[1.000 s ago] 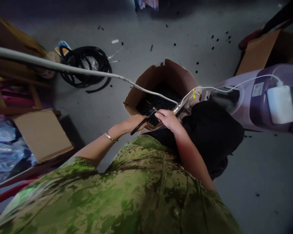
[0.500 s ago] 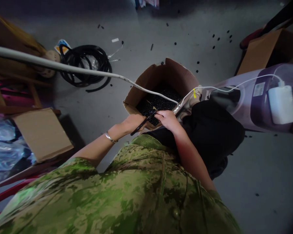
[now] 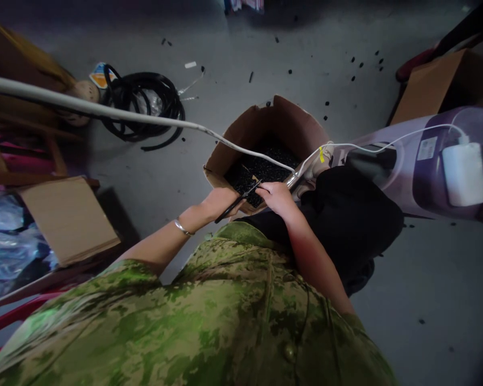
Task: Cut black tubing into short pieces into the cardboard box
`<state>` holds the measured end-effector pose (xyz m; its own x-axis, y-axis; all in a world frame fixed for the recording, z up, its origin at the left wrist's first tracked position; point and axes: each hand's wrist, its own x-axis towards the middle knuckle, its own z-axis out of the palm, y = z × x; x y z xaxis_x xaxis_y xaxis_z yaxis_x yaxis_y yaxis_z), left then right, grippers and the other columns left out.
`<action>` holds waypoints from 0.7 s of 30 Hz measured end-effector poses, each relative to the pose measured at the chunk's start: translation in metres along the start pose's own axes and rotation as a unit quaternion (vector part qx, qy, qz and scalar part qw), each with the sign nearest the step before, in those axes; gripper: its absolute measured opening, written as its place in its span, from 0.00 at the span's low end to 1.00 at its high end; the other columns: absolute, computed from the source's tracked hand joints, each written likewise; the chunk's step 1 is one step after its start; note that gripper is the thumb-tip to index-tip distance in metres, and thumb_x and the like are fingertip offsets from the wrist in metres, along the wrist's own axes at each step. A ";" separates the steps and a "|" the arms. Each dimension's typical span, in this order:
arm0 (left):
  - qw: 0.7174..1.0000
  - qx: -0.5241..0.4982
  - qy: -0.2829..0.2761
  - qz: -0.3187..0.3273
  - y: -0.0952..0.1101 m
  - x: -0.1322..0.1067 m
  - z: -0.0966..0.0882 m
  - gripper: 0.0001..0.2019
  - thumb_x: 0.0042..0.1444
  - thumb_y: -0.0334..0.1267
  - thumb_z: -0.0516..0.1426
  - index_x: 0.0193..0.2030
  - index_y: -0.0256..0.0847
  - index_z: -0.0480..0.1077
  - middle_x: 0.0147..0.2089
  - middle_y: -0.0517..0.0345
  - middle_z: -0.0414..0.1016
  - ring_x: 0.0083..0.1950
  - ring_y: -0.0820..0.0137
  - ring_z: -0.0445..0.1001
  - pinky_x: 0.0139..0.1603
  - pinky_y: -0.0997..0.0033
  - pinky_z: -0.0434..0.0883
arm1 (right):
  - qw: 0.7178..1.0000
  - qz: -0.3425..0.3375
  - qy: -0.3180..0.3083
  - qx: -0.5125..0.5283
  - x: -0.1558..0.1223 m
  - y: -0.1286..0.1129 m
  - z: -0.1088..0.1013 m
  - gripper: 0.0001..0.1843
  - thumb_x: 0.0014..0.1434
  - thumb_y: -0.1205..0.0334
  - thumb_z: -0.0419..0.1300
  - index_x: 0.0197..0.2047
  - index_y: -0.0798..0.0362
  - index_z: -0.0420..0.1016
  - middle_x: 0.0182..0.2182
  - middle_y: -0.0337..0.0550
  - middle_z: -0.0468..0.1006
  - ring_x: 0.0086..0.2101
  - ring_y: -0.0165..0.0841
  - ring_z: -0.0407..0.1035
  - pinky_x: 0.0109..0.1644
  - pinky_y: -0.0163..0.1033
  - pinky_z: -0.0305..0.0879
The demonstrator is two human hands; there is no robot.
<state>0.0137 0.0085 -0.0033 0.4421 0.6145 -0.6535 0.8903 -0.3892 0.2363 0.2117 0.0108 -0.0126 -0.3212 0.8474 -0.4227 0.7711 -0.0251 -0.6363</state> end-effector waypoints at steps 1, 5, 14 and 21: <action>1.000 0.004 0.000 0.004 0.000 0.000 0.000 0.25 0.68 0.47 0.45 0.43 0.32 0.79 0.43 0.34 0.82 0.45 0.52 0.82 0.46 0.60 0.76 | 1.000 0.002 0.000 0.002 0.000 0.000 0.000 0.14 0.69 0.59 0.57 0.36 0.52 0.83 0.32 0.43 0.81 0.34 0.34 0.70 0.38 0.36 0.55; 1.000 -0.002 -0.001 0.004 0.001 0.000 -0.001 0.27 0.68 0.48 0.43 0.42 0.33 0.79 0.42 0.34 0.82 0.45 0.52 0.82 0.45 0.61 0.76 | 1.000 0.010 0.001 0.003 0.001 0.000 0.001 0.15 0.69 0.59 0.57 0.36 0.52 0.83 0.32 0.43 0.81 0.34 0.34 0.70 0.38 0.36 0.56; 1.000 -0.015 -0.001 0.014 -0.001 0.002 0.004 0.26 0.68 0.51 0.45 0.44 0.33 0.78 0.41 0.35 0.82 0.44 0.51 0.82 0.44 0.59 0.77 | 1.000 0.003 0.007 -0.009 -0.001 -0.002 -0.002 0.14 0.68 0.58 0.57 0.36 0.52 0.83 0.31 0.42 0.81 0.33 0.34 0.69 0.38 0.36 0.56; 1.000 -0.012 -0.004 0.022 0.001 -0.005 -0.001 0.22 0.67 0.46 0.46 0.48 0.34 0.76 0.45 0.37 0.82 0.45 0.53 0.82 0.46 0.60 0.77 | 0.999 -0.030 -0.023 0.023 -0.002 -0.004 -0.002 0.13 0.68 0.60 0.58 0.36 0.53 0.84 0.30 0.42 0.80 0.33 0.33 0.69 0.39 0.35 0.56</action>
<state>0.0129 0.0057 0.0008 0.4804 0.5912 -0.6479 0.8722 -0.3993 0.2824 0.2105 0.0105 -0.0080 -0.3917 0.8234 -0.4106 0.7235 -0.0001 -0.6903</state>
